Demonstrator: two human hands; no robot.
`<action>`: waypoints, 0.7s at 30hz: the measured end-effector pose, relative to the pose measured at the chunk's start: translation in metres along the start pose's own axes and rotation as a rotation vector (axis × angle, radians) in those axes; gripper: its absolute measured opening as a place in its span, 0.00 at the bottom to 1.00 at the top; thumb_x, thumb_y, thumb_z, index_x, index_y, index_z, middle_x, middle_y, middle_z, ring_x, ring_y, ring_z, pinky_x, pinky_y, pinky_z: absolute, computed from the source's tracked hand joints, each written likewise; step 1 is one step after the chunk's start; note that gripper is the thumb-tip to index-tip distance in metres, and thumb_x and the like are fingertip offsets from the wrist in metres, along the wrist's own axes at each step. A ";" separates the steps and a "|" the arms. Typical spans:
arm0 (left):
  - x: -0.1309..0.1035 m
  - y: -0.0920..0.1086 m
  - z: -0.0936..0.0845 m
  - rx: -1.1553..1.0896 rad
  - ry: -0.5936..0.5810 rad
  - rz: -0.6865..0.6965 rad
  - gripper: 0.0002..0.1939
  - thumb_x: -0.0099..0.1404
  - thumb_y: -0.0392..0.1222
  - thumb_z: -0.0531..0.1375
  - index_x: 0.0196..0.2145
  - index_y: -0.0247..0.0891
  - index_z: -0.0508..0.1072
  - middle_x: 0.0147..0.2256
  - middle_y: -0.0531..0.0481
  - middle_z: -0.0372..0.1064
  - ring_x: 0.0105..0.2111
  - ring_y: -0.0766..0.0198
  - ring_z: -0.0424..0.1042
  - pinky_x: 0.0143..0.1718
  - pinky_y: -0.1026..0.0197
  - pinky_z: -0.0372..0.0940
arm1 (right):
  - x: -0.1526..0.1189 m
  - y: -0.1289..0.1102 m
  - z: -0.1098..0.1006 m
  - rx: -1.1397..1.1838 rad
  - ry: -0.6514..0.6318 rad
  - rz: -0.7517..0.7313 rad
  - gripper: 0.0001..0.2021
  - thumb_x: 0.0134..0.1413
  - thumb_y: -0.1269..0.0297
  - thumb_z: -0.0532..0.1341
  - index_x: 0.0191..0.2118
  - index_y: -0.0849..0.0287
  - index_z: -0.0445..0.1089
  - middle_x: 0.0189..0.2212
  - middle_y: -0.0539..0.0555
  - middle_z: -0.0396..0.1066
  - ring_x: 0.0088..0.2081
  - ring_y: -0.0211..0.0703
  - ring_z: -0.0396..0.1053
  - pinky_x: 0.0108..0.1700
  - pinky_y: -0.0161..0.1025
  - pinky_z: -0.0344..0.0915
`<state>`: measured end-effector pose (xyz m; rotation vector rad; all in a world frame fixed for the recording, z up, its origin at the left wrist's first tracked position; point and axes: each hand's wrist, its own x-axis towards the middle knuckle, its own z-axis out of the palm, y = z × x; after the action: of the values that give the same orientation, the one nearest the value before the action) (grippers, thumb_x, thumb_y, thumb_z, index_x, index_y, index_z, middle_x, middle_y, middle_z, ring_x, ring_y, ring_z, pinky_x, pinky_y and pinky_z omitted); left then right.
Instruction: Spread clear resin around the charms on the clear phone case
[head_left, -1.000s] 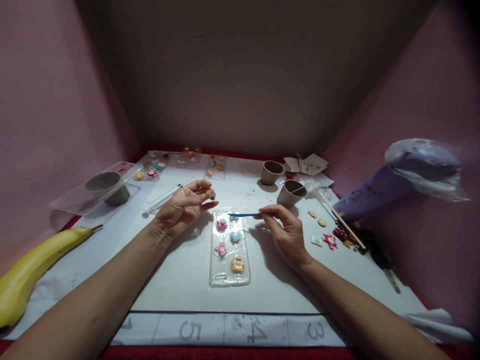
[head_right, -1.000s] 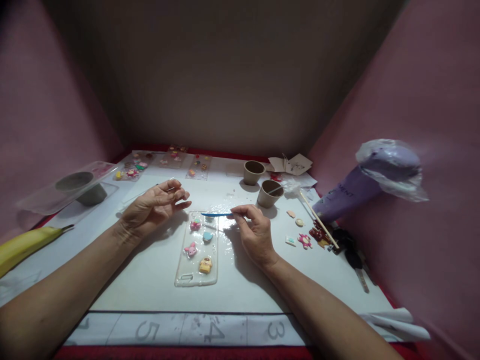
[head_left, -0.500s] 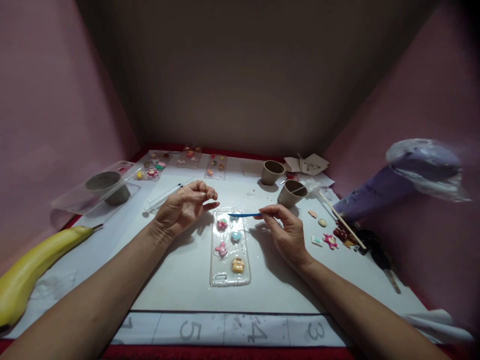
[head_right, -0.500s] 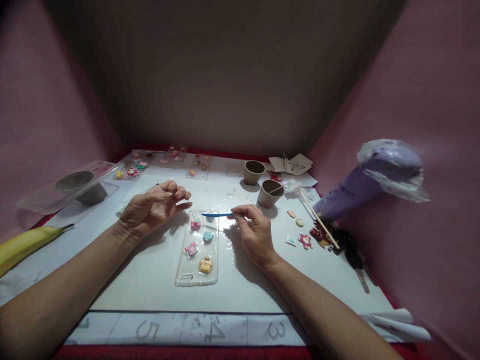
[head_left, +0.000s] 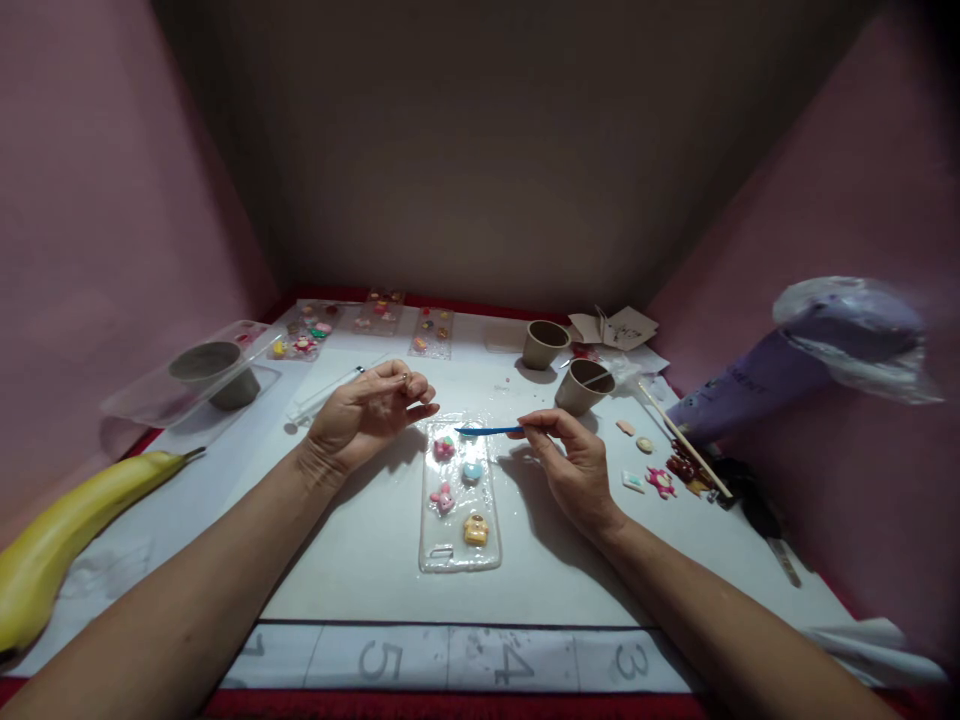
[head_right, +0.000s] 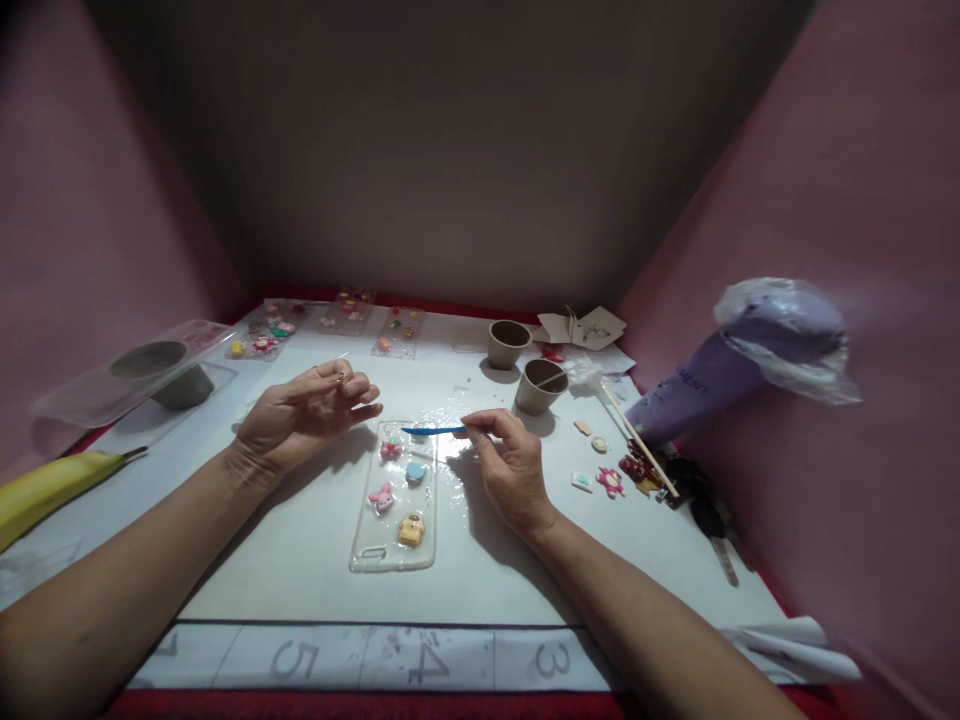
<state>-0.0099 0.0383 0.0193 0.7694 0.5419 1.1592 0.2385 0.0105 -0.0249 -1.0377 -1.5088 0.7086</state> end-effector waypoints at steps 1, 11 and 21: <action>0.000 0.000 0.000 0.003 -0.002 -0.002 0.04 0.59 0.32 0.59 0.27 0.34 0.69 0.28 0.50 0.63 0.33 0.63 0.67 0.42 0.56 0.66 | 0.000 0.000 0.000 -0.002 0.001 -0.003 0.03 0.58 0.66 0.62 0.37 0.57 0.73 0.33 0.51 0.73 0.35 0.41 0.76 0.39 0.40 0.73; 0.002 -0.001 0.001 0.077 -0.014 0.017 0.07 0.63 0.39 0.59 0.28 0.34 0.71 0.30 0.47 0.68 0.35 0.61 0.69 0.42 0.56 0.67 | 0.001 0.002 0.000 -0.023 0.002 -0.021 0.03 0.58 0.66 0.62 0.37 0.57 0.73 0.32 0.51 0.74 0.35 0.42 0.76 0.40 0.41 0.72; 0.002 -0.003 -0.001 0.166 0.016 0.031 0.07 0.52 0.32 0.66 0.31 0.36 0.73 0.31 0.50 0.70 0.35 0.64 0.69 0.43 0.59 0.65 | -0.001 0.001 0.000 -0.003 -0.003 -0.017 0.03 0.58 0.66 0.62 0.37 0.57 0.73 0.32 0.51 0.73 0.35 0.41 0.76 0.38 0.40 0.73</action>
<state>-0.0084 0.0395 0.0160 0.9141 0.6477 1.1594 0.2391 0.0105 -0.0265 -1.0246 -1.5204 0.6965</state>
